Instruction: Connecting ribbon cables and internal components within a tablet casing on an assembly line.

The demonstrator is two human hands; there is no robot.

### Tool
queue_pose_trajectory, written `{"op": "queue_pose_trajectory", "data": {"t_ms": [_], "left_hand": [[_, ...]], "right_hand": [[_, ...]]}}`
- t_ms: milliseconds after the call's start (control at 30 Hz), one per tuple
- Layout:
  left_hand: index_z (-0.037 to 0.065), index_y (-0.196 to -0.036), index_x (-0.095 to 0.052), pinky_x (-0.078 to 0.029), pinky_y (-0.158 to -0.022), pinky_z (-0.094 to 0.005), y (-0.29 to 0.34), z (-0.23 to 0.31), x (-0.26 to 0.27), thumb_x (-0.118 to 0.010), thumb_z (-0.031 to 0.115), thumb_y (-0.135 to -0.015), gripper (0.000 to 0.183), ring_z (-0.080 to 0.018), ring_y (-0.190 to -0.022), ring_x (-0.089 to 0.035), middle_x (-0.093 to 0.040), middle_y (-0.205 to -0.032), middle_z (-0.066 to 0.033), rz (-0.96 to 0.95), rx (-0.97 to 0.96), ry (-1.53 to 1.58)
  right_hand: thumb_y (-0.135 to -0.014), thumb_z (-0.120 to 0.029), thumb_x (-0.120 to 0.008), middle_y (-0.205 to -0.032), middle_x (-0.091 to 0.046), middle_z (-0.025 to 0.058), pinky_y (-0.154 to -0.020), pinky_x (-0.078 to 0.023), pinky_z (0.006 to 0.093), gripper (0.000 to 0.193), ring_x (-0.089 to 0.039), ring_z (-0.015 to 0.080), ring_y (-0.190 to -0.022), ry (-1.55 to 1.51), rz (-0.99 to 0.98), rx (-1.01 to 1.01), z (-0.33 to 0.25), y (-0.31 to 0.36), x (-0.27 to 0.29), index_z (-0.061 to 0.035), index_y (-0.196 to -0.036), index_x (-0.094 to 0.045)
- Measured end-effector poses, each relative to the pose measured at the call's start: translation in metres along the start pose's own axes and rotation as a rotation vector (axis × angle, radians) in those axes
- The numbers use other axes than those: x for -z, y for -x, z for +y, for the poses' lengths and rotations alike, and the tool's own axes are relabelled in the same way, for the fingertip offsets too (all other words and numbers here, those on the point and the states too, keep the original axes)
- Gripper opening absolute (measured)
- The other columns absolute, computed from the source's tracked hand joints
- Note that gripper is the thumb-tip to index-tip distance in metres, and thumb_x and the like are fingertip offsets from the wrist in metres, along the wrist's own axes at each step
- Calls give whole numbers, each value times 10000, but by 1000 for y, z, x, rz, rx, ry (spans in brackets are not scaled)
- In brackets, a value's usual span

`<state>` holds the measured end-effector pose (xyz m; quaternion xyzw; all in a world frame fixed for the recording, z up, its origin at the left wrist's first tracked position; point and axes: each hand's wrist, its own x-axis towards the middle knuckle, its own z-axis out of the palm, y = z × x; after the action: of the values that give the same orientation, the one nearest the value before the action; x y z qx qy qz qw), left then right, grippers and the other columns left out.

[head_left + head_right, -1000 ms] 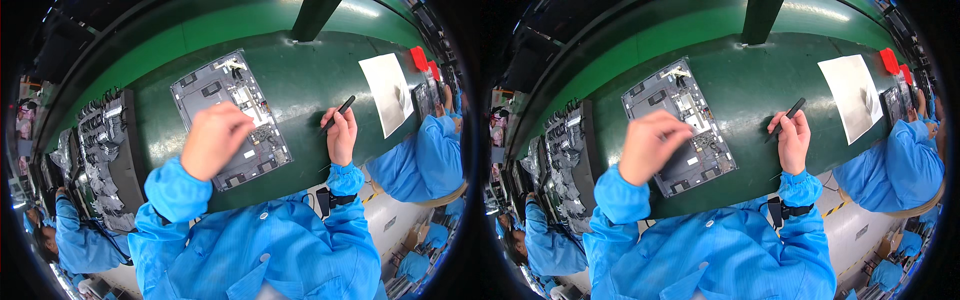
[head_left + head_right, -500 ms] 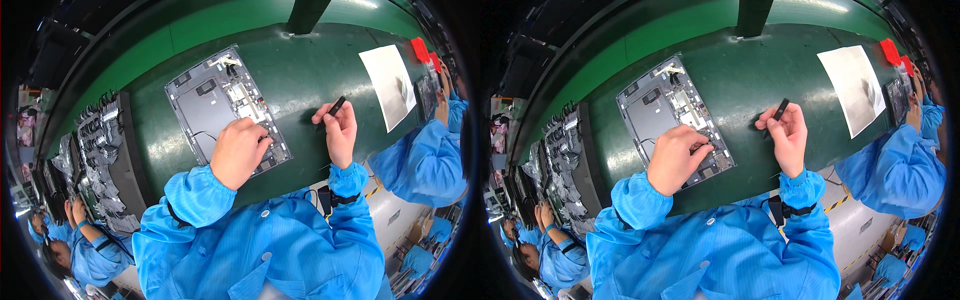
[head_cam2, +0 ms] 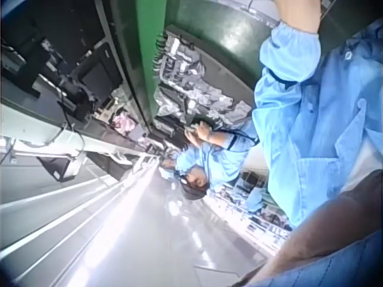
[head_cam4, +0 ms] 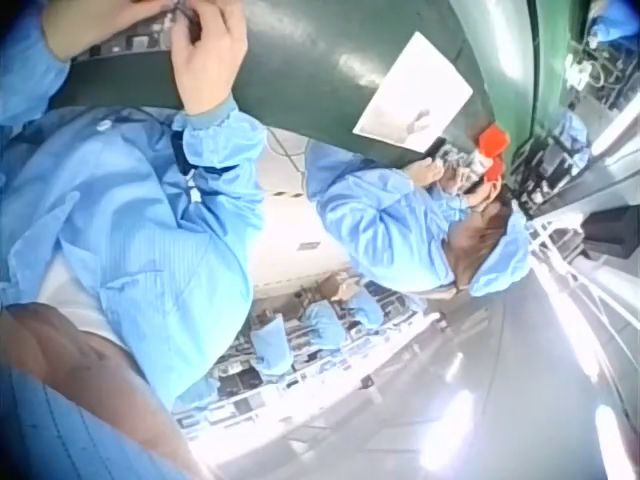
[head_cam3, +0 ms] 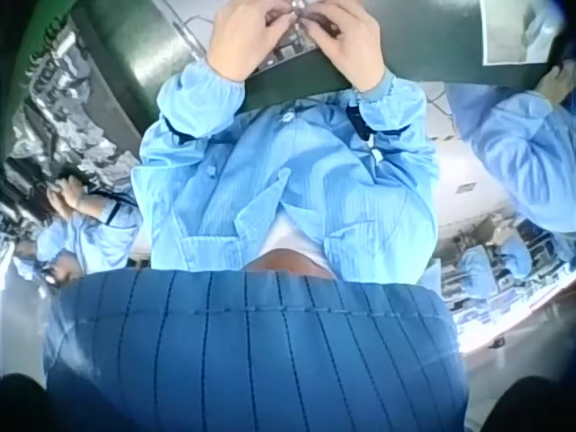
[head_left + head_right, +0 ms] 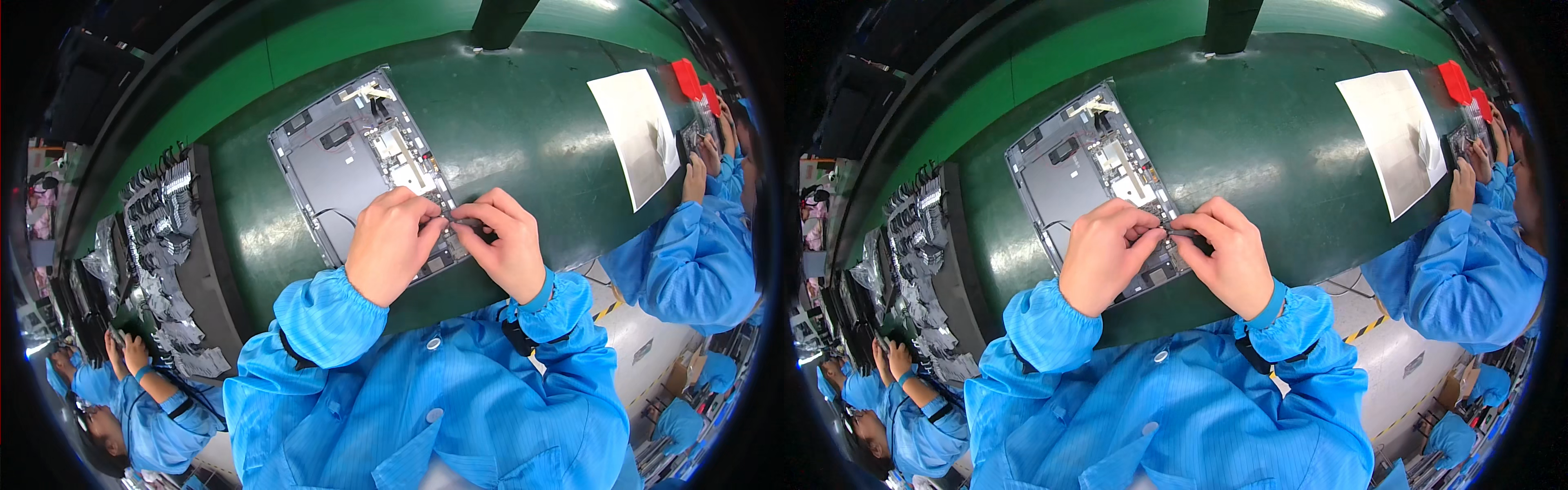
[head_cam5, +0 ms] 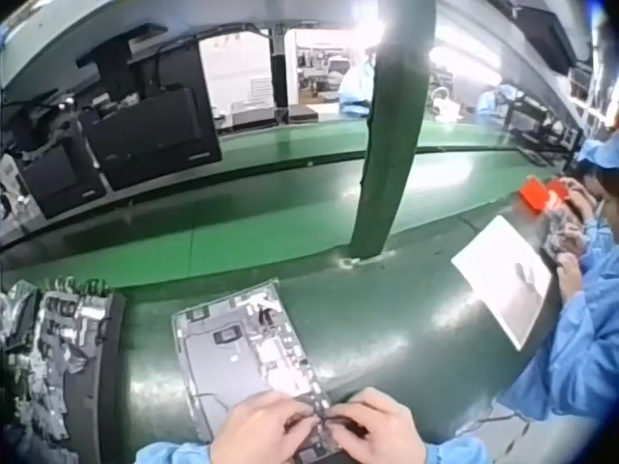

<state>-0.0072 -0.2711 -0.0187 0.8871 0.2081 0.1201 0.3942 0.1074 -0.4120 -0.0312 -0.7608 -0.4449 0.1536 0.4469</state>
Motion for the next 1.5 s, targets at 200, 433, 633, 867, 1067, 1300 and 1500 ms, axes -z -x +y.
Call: {"op": "queue_pose_trajectory", "data": {"t_ms": [200,433,633,867,1067,1300,1500], "left_hand": [[-3,-861,-702,-517,-580,-299,5,2,1,-718,75,-786,109,-189,-625,-644,-635,-757,-97,-9,73,90],[-11,-863,-698,-518,-578,-293,15,8,2,-713,80,-800,111,-175,-621,-645,-651,-773,-103,7,156,183],[0,-943,-690,-534,-644,-299,29,9,1,-700,43,-804,146,-212,-710,-672,-686,-856,-110,108,189,270],[39,-1016,-684,-494,-875,-397,58,-5,-3,-717,-3,-740,281,-319,-1062,-581,-624,-1124,-101,185,-121,-11],[87,-1142,-653,-474,-925,-414,68,-5,-10,-708,-19,-727,432,-344,-1130,-524,-546,-1216,-123,119,-129,-107],[97,-1183,-632,-466,-937,-421,68,-2,-19,-652,-77,-675,537,-365,-1128,-498,-497,-1204,-142,120,-123,-200],[73,-1201,-612,-469,-938,-426,68,-1,-21,-641,-77,-651,571,-364,-1135,-494,-486,-1191,-145,122,-115,-202]], "right_hand": [[-734,-44,-732,-782,-579,82,-569,-477,314,167,-585,221,-670,1,1,-36,-3,-1,-3,-31,-897,-700],[-764,-44,-713,-788,-574,83,-571,-468,290,165,-571,190,-648,-109,-47,-119,0,0,-6,-10,-923,-688],[-797,-63,-682,-820,-559,107,-619,-482,326,161,-585,245,-705,-57,-197,0,3,-12,3,12,-936,-649],[-764,-120,-685,-824,-568,114,-666,-495,393,162,-598,295,-766,130,-361,131,0,-29,16,-11,-875,-639],[-727,-125,-672,-830,-586,98,-671,-506,407,137,-607,292,-799,333,-542,350,-14,-47,21,-30,-820,-640],[-735,-133,-662,-845,-604,102,-687,-517,413,141,-611,305,-804,399,-623,371,-20,-55,18,-23,-821,-645],[-737,-100,-667,-829,-580,110,-633,-494,395,144,-586,308,-745,264,-585,286,-12,-50,15,-11,-846,-634]]}}
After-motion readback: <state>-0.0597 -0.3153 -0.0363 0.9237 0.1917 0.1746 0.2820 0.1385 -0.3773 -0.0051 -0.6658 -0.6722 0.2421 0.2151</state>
